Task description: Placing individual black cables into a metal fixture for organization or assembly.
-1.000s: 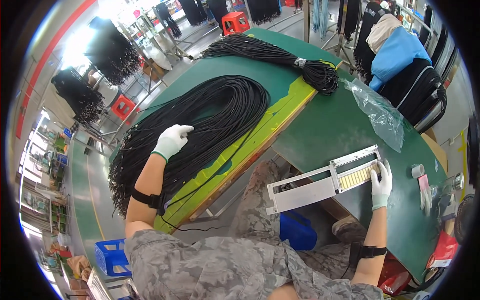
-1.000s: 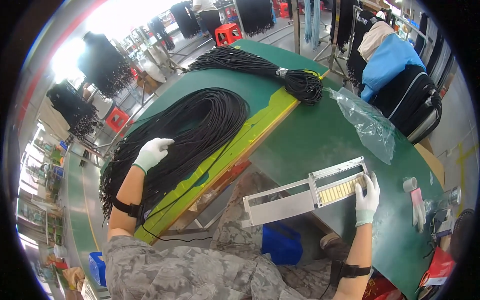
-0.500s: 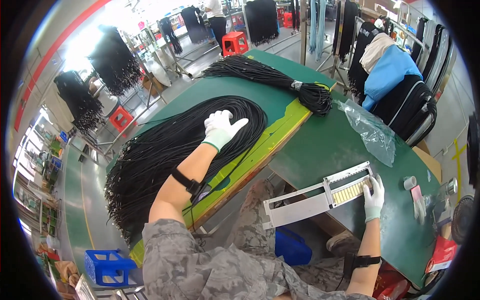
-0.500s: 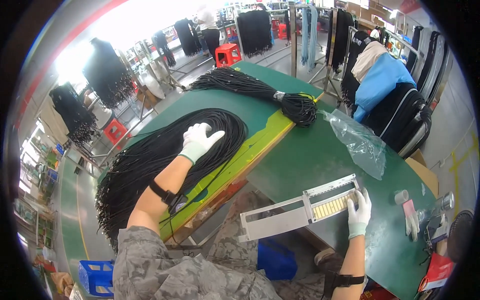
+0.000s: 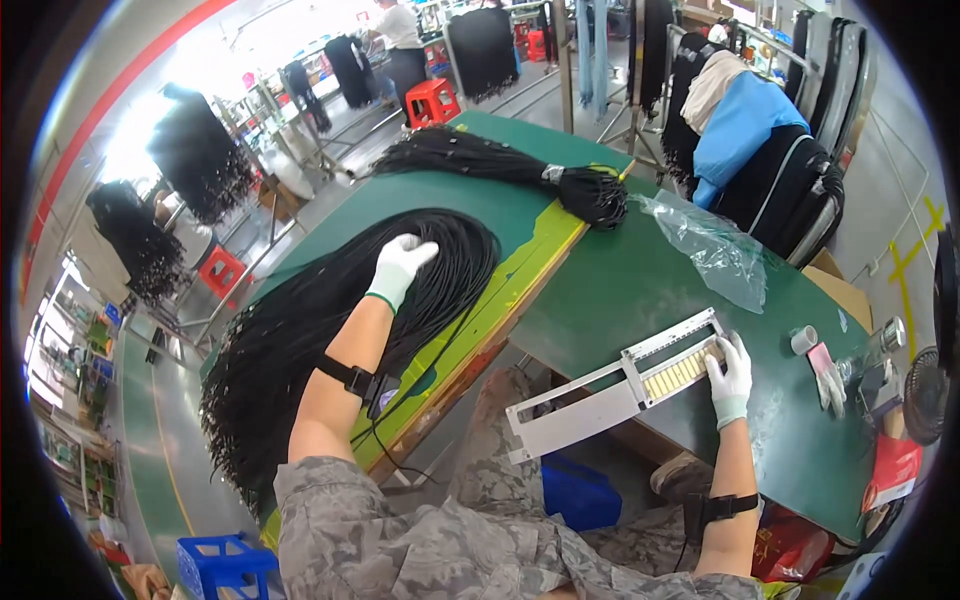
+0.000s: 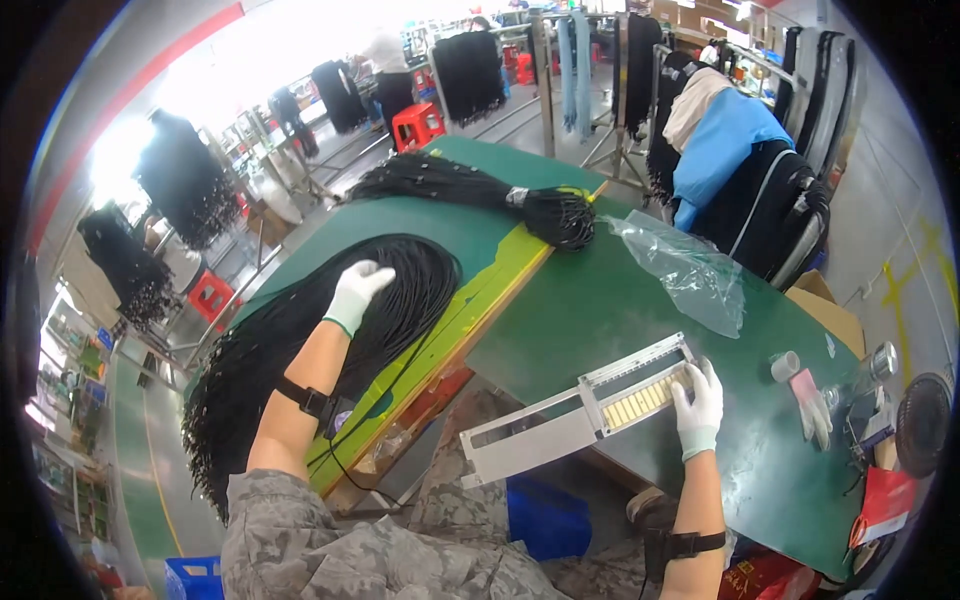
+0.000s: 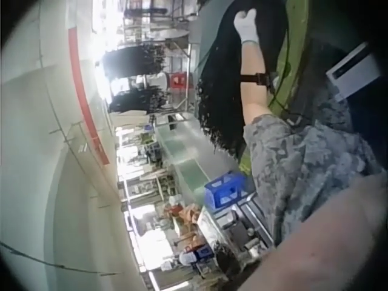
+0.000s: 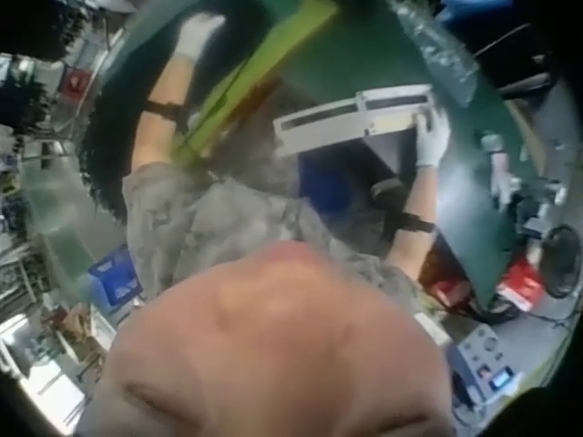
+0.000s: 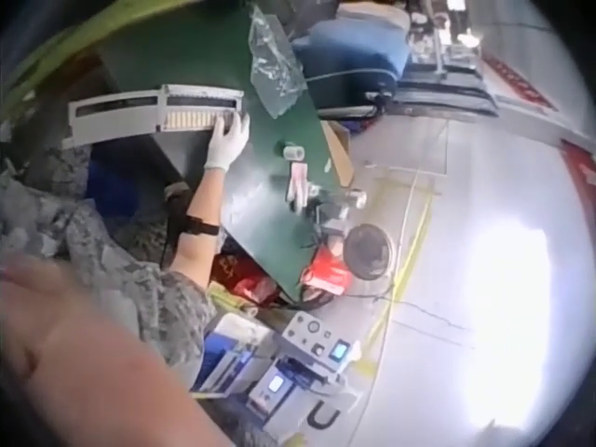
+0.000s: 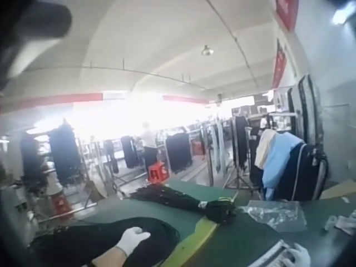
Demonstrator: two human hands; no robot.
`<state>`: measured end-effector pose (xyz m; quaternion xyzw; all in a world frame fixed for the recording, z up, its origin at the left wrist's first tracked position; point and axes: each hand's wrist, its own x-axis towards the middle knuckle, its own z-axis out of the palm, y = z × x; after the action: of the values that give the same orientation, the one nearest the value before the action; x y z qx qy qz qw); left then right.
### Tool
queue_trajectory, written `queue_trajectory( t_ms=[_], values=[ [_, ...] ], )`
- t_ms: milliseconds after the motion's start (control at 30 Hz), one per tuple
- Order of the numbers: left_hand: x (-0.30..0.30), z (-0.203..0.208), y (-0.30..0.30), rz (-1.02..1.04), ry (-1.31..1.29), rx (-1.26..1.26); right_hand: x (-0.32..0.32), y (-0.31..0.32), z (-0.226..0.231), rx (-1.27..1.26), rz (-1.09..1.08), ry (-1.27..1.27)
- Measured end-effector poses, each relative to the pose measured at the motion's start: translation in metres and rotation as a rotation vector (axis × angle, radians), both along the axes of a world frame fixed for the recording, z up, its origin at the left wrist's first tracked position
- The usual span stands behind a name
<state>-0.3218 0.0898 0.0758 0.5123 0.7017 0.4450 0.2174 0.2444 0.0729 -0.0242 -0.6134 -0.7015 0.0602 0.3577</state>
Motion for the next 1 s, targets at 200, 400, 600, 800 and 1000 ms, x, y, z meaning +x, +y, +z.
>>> queue_trajectory(
  t_ms=[200, 400, 600, 800, 1000],
  values=[
    [-0.011, -0.003, -0.01, -0.032, -0.575, 0.082, 0.008, 0.0, 0.0, -0.021, -0.003, -0.012],
    [-0.012, -0.013, -0.014, 0.003, -0.669, 0.149, 0.007, 0.001, -0.004, -0.025, 0.022, -0.014],
    [-0.009, -0.017, -0.014, -0.014, -0.666, 0.211, 0.008, 0.0, -0.003, -0.033, 0.011, -0.025],
    [-0.018, -0.015, -0.005, 0.141, -0.077, 0.172, 0.003, -0.003, 0.004, -0.06, 0.007, -0.015],
    [0.014, 0.013, 0.0, 0.116, 0.433, -0.04, 0.005, -0.003, 0.003, -0.05, 0.0, -0.031]
  ],
)
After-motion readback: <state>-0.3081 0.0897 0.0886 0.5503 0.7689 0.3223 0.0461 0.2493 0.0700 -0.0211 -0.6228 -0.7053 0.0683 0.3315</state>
